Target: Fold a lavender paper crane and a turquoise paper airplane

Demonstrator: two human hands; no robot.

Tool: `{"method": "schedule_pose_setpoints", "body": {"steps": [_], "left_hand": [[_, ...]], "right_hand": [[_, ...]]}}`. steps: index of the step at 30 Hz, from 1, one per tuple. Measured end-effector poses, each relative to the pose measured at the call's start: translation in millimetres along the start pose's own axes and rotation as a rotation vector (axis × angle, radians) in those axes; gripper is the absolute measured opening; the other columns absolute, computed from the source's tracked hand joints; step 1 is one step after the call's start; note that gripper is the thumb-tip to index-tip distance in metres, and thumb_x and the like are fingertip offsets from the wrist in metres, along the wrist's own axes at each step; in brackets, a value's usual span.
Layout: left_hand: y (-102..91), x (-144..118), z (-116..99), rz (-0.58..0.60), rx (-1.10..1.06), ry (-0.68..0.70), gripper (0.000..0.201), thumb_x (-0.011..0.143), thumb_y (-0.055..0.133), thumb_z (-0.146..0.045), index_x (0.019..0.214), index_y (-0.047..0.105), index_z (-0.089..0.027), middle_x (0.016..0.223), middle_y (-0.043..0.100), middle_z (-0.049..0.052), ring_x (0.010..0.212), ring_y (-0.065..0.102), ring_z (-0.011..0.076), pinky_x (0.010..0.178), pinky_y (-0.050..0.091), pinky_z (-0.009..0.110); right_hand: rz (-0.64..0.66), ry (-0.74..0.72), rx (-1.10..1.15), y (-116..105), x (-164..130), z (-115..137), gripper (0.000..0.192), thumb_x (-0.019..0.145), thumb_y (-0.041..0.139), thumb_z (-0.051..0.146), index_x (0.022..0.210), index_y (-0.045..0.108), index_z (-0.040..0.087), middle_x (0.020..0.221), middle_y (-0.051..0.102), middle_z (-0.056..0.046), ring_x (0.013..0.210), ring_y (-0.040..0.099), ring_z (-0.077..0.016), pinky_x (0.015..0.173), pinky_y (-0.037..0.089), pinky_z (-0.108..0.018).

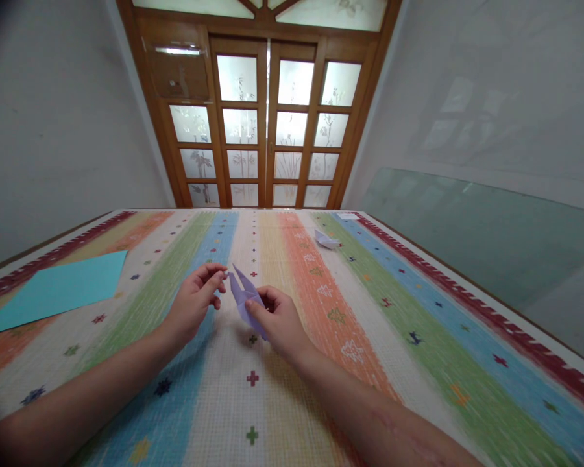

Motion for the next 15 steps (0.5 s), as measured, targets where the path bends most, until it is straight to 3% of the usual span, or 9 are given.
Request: {"method": "schedule_pose_setpoints", "body": {"steps": [2,4,8,11,15], "left_hand": [[-2.5,-3.3,0.8,-0.096,0.091,0.097,0.022,0.089,0.062,-0.039,0.097,0.059,-0.018,0.081,0.056,0.001,0.066,0.054,0.0124,0.050,0.043,0.020],[-3.5,-9.8,0.9,-0.122,0.238,0.229,0.017,0.091,0.061,-0.035,0.088,0.056,-0.019,0.077,0.054,-0.001,0.066,0.052,0.0117,0.056,0.043,0.021],[4.3,-25.2,0.8,0.159,0.518,0.376,0.019,0.089,0.065,-0.031,0.077,0.059,-0.018,0.069,0.058,-0.001,0.061,0.050,0.0112,0.057,0.039,0.023],[11.2,-30.5,1.6,0.265,0.516,0.348,0.011,0.091,0.063,-0.027,0.086,0.065,-0.018,0.078,0.065,0.001,0.068,0.057,0.0126,0.059,0.042,0.023],[12.8,-28.4,6.5,0.314,0.346,0.209,0.017,0.093,0.062,-0.034,0.099,0.067,-0.018,0.092,0.069,0.005,0.081,0.063,0.0164,0.059,0.047,0.023]], "right_hand": [[-0.036,-0.007,-0.004,-1.5,1.4,0.3,0.027,0.081,0.076,0.042,0.092,0.072,0.018,0.080,0.067,-0.001,0.068,0.057,-0.0137,0.063,0.042,-0.028],[-0.080,-0.027,-0.008,-3.1,2.2,0.9,0.026,0.081,0.076,0.041,0.093,0.073,0.018,0.083,0.069,-0.003,0.071,0.059,-0.0148,0.066,0.043,-0.029],[-0.136,-0.104,-0.063,-5.6,1.0,2.8,0.023,0.082,0.075,0.039,0.095,0.076,0.020,0.087,0.070,-0.005,0.078,0.062,-0.0187,0.073,0.047,-0.033],[-0.123,-0.197,-0.197,-5.2,-2.6,7.2,0.020,0.086,0.072,0.037,0.097,0.078,0.021,0.087,0.068,-0.006,0.081,0.062,-0.0203,0.075,0.047,-0.036],[-0.043,-0.321,-0.295,-2.9,-6.2,12.3,0.022,0.087,0.072,0.036,0.104,0.078,0.024,0.090,0.067,-0.006,0.087,0.062,-0.0211,0.080,0.048,-0.037]]}}
Point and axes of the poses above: each hand's wrist, its own x-axis towards the middle knuckle, its own y-axis out of the palm, z = x × y, the point moved 1 cm from there along x, towards the middle knuckle
